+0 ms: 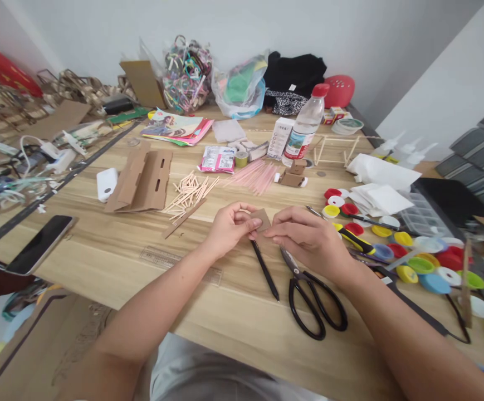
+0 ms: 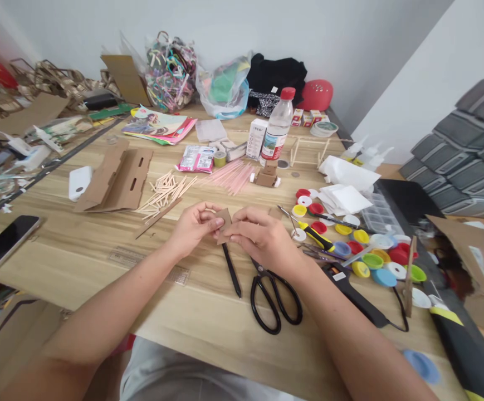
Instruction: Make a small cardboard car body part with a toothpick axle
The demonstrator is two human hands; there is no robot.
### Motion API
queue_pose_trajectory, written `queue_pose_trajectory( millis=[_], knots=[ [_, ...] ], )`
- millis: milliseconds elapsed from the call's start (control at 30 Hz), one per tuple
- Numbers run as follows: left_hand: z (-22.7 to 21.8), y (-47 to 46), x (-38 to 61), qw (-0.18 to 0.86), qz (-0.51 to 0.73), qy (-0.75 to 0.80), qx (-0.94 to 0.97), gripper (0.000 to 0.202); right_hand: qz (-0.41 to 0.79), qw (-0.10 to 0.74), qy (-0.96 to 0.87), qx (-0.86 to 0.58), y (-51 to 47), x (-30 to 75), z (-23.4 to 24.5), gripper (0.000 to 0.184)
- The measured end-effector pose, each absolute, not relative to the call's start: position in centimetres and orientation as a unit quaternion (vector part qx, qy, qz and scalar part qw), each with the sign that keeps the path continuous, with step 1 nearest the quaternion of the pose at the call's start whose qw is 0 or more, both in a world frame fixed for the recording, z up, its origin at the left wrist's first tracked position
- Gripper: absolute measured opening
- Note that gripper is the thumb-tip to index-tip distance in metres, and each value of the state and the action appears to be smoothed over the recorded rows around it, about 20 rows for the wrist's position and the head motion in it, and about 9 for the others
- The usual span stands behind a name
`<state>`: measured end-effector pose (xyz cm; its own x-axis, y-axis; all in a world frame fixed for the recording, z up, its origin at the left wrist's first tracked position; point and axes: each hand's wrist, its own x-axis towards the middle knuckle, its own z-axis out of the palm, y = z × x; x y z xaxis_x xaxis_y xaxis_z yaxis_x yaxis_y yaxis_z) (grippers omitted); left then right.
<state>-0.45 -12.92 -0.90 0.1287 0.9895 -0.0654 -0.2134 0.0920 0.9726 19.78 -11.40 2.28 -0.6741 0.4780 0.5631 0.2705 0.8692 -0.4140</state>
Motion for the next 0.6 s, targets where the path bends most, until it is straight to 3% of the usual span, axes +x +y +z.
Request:
queue_pose_trajectory(
  millis=[233, 367, 600],
  knots=[
    [-1.0, -13.7, 0.0, 0.491, 0.554, 0.436, 0.512, 0.05, 0.141, 0.378, -0.887, -0.227, -11.4, 19.6, 1.7, 0.022],
    [-1.4, -14.3, 0.4, 0.419, 0.566, 0.445, 0.553, 0.039, 0.215, 0.43, -0.833, -0.274, -11.6, 18.9, 1.1, 0.016],
    [-1.7, -14.7, 0.2, 0.382, 0.562, 0.422, 0.6, 0.034, 0.45, 0.447, -0.697, -0.333, -11.3, 18.3, 0.1, 0.049]
  ],
)
